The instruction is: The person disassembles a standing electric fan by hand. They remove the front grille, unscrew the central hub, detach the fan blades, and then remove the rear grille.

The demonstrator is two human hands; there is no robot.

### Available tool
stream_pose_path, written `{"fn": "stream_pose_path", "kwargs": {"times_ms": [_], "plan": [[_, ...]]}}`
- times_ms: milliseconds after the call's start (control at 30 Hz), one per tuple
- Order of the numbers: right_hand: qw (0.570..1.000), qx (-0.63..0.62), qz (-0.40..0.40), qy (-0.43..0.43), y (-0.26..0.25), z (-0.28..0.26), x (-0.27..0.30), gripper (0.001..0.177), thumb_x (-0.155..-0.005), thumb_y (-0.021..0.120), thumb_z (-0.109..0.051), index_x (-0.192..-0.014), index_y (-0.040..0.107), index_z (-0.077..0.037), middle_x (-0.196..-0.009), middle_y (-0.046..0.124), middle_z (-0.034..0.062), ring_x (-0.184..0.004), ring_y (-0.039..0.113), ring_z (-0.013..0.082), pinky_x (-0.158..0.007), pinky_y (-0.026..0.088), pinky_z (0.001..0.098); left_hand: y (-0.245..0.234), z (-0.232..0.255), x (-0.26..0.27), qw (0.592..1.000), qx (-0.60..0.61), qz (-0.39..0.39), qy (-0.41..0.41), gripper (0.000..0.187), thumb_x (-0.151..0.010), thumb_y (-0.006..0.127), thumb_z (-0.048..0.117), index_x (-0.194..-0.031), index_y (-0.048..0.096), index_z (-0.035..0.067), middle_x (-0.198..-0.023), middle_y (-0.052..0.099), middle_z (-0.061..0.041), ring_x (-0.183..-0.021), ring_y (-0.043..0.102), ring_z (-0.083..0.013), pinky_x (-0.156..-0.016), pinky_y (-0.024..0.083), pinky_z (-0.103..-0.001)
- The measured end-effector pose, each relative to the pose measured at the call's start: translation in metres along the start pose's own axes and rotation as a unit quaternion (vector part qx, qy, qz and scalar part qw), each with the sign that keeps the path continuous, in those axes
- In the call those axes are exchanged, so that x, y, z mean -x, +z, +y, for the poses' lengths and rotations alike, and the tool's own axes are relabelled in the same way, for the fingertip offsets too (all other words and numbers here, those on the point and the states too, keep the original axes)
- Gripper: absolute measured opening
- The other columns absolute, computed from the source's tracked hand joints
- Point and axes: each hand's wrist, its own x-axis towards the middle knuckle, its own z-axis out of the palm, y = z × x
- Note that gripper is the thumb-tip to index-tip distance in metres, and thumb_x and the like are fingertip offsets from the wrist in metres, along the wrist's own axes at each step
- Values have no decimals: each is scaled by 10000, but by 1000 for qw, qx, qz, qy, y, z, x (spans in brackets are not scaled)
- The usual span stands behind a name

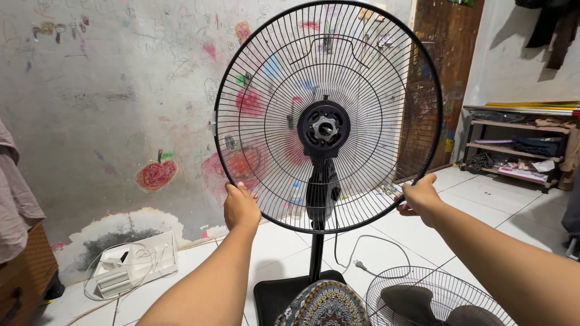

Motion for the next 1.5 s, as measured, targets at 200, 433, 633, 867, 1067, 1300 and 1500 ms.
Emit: {"fn": "stream_pose_path", "kwargs": {"times_ms": [200,433,633,867,1067,1300,1500], "plan": [[919,126,292,-234,14,-29,7,556,-898,659,-59,-1351,337,-65,-1337,403,280,-1155,512,443,-961,461,544,10,-11,-13,999,-7,42,15,311,-1085,354,380,-1146,477,101,-876,799,-54,-873,739,-306,-809,536,-469],[889,149,166,-401,55,-113,7,395,-991,686,-306,-1257,530,-60,-1254,495,186,-1109,583,302,-964,494,446,15,6,-2,939,7,302,167,599,-978,573,298,-1490,305,137,-1491,397,-211,-1331,444,-411,-1083,361,-551],[886,206,94,-404,96,-157,23,632,-880,791,-525,-1198,530,-45,-1164,512,173,-1018,598,283,-849,531,420,22,56,8,893,13,226,390,487,-952,616,200,-1408,446,200,-1529,339,-135,-1412,330,-384,-1151,259,-613],[874,226,157,-400,128,-162,33,703,-762,888,-491,-1158,534,-31,-1124,553,177,-968,646,330,-818,549,441,61,118,-15,883,-16,76,462,406,-972,601,179,-1364,496,178,-1496,426,-112,-1441,388,-333,-1197,349,-501],[864,217,177,-419,134,-157,39,542,-798,873,-318,-1200,574,-111,-1163,581,146,-980,675,336,-822,565,443,90,125,-30,850,-155,59,500,709,-961,591,128,-1580,246,112,-1666,167,-131,-1550,120,-368,-1244,146,-556],[864,228,159,-420,130,-160,36,578,-743,907,-289,-1172,568,-101,-1133,577,143,-965,665,329,-812,563,438,95,112,-27,858,-191,-10,477,907,-871,558,-16,-1627,66,81,-1715,15,-99,-1584,19,-347,-1268,111,-512],[846,250,161,-443,133,-163,32,542,-728,916,-231,-1145,587,-128,-1123,561,140,-976,649,332,-810,560,444,93,108,-33,844,-188,10,502,925,-879,544,-66,-1639,49,114,-1729,0,-43,-1596,46,-315,-1279,148,-485]]}}
